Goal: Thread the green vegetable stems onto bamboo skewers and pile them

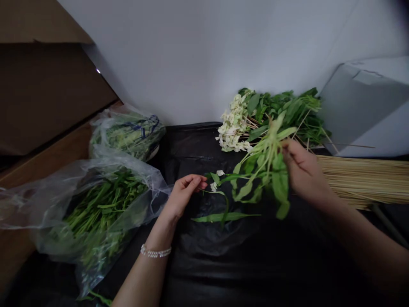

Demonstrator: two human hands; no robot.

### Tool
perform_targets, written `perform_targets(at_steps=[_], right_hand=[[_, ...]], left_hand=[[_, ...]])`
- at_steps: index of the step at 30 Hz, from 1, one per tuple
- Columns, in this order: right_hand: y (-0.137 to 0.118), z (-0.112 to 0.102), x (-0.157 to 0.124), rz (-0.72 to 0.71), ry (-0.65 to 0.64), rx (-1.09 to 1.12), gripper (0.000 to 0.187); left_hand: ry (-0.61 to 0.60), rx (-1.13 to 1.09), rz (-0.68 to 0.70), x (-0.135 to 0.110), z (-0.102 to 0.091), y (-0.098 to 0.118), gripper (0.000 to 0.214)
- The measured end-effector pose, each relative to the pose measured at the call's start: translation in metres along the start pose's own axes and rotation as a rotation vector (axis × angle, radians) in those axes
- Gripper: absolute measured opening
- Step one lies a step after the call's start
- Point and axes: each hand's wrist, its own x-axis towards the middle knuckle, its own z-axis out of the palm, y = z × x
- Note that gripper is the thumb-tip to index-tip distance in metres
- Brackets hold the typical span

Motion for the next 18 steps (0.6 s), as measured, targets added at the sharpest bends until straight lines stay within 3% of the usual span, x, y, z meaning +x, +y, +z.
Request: perform_targets(at_steps=[3, 10, 15, 18], right_hand=[[-0.002, -0.007, 0.001, 0.02, 0.075, 0.094, 0.018], [-0.007, -0.003, -0.002, 0.095, 0.02, 0.335, 0.019], [-0.003, 0.001, -0.001, 0.109, -0.012, 0.266, 0.017], [-0.004, 0.002, -0.001, 0.095, 0.005, 0.231, 0.02]], left_hand=[[0.007, 0.018, 0.011, 0.0, 0.001, 0.002, 0.026], [0.098, 0.085, 0.033, 0.002, -0.002, 0.0, 0.026], [0.121, 0.236, 0.117, 0.005, -0.004, -0.007, 0.021], [0.209, 0.431, 0.226, 0.005, -0.005, -0.009, 0.014]])
